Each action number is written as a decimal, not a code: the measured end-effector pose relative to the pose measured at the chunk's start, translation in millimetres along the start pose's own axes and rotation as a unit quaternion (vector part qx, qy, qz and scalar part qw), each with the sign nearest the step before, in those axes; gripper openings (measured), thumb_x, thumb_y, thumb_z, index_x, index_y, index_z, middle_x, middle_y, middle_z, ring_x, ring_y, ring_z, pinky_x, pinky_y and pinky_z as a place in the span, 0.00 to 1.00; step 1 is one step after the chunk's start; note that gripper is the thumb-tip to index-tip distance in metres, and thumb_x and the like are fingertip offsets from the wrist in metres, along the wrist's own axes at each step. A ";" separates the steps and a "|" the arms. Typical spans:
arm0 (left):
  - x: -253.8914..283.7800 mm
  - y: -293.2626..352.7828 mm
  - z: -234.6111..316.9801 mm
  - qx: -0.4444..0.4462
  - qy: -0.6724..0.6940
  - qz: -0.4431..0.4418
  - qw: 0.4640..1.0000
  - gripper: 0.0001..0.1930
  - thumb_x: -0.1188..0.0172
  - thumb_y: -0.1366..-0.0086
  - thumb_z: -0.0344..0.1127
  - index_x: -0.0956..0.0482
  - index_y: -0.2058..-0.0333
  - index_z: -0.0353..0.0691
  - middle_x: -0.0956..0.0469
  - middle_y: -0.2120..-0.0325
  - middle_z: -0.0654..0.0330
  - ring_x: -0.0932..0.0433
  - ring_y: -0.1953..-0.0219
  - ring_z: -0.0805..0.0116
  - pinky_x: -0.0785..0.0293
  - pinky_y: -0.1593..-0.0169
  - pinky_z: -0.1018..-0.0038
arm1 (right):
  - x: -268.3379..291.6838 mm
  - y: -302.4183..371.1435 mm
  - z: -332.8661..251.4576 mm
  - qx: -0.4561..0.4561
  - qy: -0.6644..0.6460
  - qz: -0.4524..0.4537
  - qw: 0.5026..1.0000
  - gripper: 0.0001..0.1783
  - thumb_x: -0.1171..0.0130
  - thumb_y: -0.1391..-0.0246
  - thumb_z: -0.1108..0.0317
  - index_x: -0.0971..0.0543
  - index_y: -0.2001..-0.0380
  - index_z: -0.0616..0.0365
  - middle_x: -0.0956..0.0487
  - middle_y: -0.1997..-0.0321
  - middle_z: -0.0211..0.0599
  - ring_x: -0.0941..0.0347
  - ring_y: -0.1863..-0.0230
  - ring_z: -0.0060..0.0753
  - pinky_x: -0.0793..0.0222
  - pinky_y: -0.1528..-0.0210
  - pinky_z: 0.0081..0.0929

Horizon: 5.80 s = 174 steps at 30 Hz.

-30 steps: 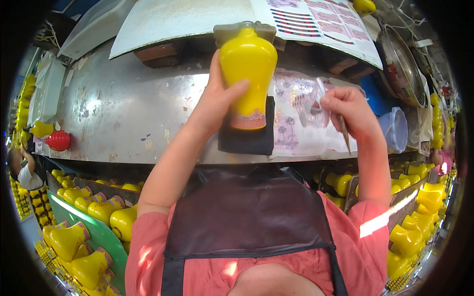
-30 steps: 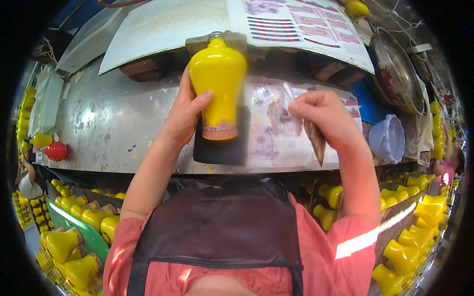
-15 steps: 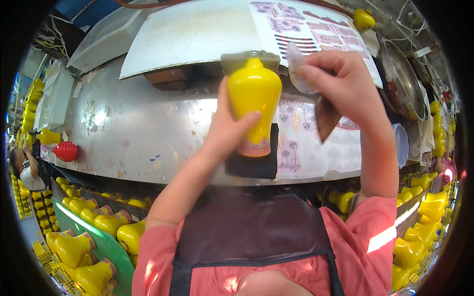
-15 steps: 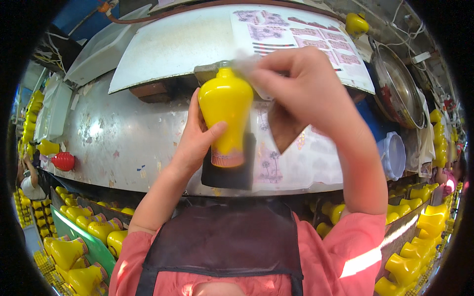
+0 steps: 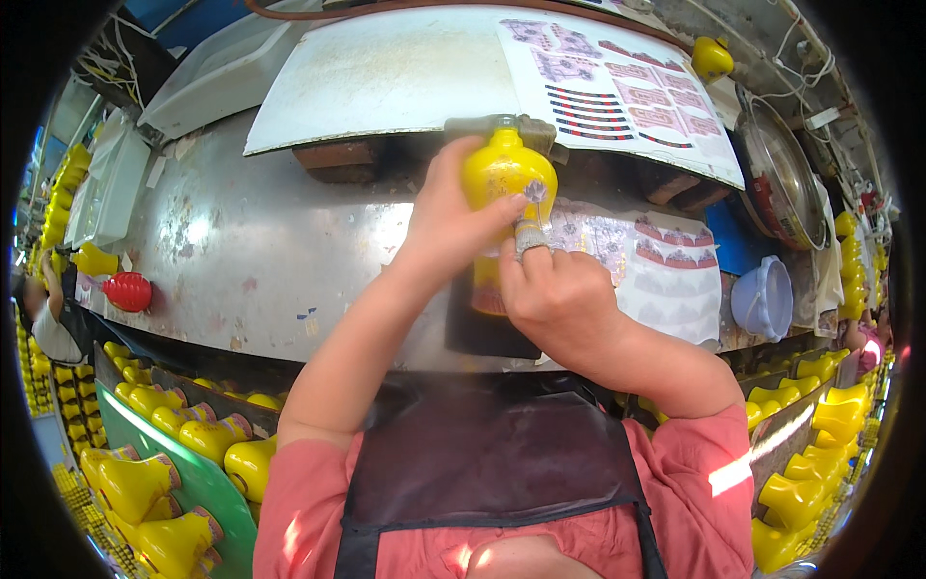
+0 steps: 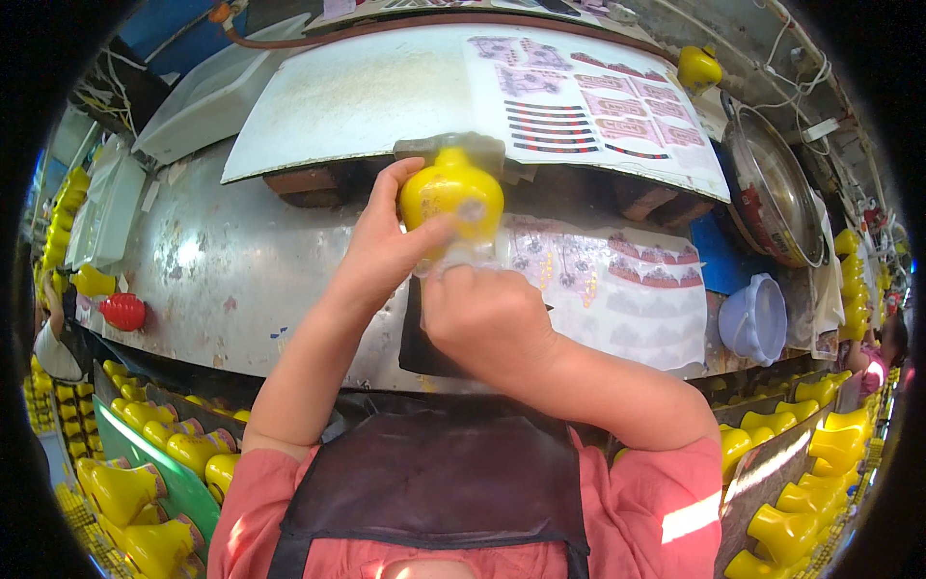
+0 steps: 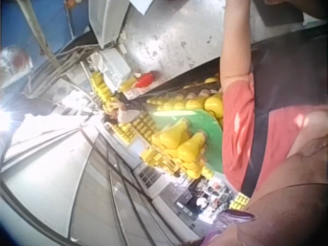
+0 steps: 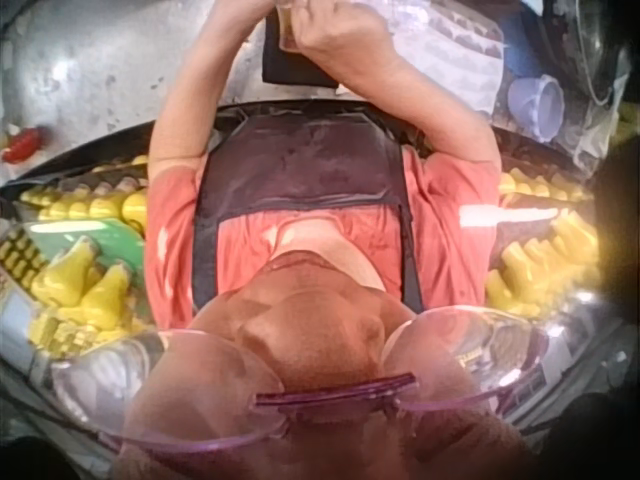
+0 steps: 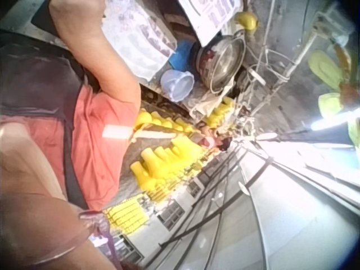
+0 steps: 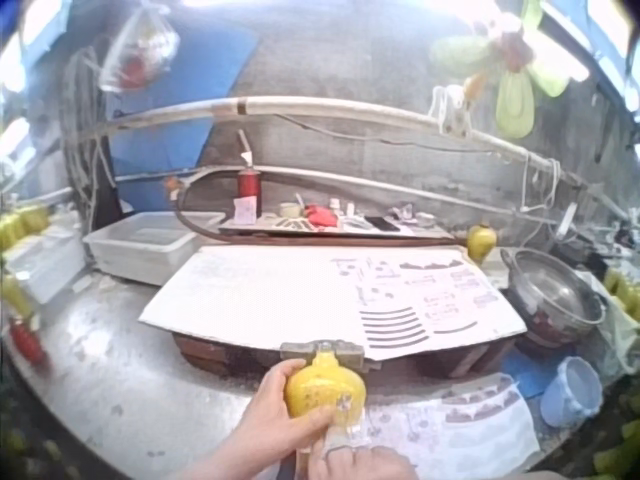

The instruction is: The person applies decorative stickers to a yellow ceramic vase. They peel individual stickers from a sheet and carefully place them on the vase surface, smoothing each one with a small tool. The person repeats this process for multiple stickers across the vase.

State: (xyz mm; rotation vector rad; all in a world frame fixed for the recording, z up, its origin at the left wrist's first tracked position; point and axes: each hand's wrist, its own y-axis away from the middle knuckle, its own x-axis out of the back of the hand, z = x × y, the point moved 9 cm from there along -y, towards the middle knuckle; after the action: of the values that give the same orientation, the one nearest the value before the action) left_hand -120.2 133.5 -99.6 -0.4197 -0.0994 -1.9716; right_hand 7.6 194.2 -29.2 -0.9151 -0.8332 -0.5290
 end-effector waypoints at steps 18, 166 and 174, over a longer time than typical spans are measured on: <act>-28.1 49.4 -16.9 -0.043 0.245 -0.038 0.968 0.48 0.46 0.24 0.55 0.69 0.22 0.45 0.53 0.23 0.50 0.50 0.23 0.54 0.51 0.24 0.58 | -16.4 9.6 82.9 -0.203 -0.261 -0.023 0.944 0.27 0.29 0.45 0.66 0.18 0.40 0.40 0.23 0.67 0.45 0.22 0.72 0.47 0.25 0.70 0.39; -12.5 39.5 -2.6 -0.227 -0.217 0.050 0.948 0.44 0.45 0.28 0.58 0.51 0.23 0.44 0.53 0.25 0.43 0.47 0.25 0.42 0.47 0.25 0.56 | -89.3 69.8 94.8 -0.398 -0.703 0.047 0.587 0.19 0.33 0.42 0.77 0.21 0.47 0.61 0.17 0.57 0.30 0.21 0.60 0.21 0.24 0.58 0.20; -17.3 32.9 -20.1 -0.039 0.093 0.024 0.995 0.47 0.42 0.32 0.43 0.59 0.23 0.35 0.50 0.26 0.39 0.45 0.25 0.43 0.48 0.24 0.58 | -56.2 85.1 113.9 -0.428 -0.584 0.199 0.661 0.13 0.38 0.35 0.73 0.21 0.48 0.60 0.19 0.62 0.29 0.23 0.63 0.17 0.26 0.59 0.19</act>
State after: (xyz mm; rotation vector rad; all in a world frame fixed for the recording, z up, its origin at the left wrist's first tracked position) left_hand -89.3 129.3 -128.0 -0.2851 0.1057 -1.9610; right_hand -9.8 338.6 -76.1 -2.3850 -1.4951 0.2176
